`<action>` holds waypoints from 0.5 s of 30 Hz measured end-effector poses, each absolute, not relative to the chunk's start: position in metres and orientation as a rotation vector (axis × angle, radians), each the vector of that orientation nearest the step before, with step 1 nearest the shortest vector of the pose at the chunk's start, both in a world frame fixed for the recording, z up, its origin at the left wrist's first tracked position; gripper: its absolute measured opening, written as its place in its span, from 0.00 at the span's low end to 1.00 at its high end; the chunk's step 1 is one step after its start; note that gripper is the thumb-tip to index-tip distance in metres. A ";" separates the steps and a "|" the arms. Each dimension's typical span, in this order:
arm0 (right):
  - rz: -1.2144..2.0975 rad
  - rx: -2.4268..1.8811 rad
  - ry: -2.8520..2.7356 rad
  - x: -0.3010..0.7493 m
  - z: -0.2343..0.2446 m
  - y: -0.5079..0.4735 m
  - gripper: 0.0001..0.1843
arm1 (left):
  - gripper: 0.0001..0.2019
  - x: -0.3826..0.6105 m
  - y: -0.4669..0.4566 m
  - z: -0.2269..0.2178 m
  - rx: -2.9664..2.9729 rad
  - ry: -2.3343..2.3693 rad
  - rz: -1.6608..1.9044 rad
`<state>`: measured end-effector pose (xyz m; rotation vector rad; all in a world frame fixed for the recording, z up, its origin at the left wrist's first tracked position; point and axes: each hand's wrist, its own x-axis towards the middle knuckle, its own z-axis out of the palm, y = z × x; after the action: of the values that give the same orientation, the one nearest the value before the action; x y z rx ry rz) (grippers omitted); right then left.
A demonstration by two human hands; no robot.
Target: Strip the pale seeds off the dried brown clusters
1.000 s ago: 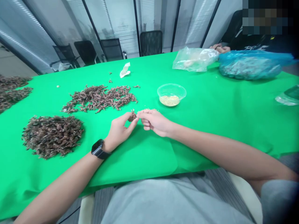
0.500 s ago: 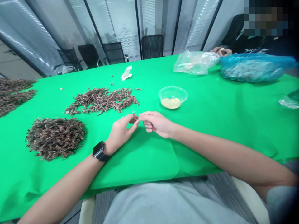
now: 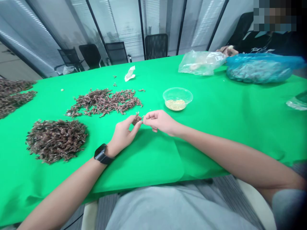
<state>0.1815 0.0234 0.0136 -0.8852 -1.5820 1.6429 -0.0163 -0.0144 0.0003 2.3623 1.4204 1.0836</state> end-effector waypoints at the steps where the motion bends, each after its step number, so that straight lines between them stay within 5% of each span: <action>1: 1.609 -0.886 -1.603 0.182 0.013 0.023 0.09 | 0.12 -0.016 -0.014 0.000 2.354 1.413 1.090; 8: 1.222 -0.848 -1.824 0.183 0.012 0.022 0.11 | 0.11 -0.015 -0.015 -0.002 2.371 1.377 1.055; 15: 1.169 -0.838 -1.868 0.181 0.010 0.020 0.10 | 0.11 -0.018 -0.014 -0.006 2.507 1.371 0.990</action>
<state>0.1814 0.0201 0.0099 -0.8378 -1.8680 1.1692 -0.0181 -0.0138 -0.0055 2.5070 1.3709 0.9902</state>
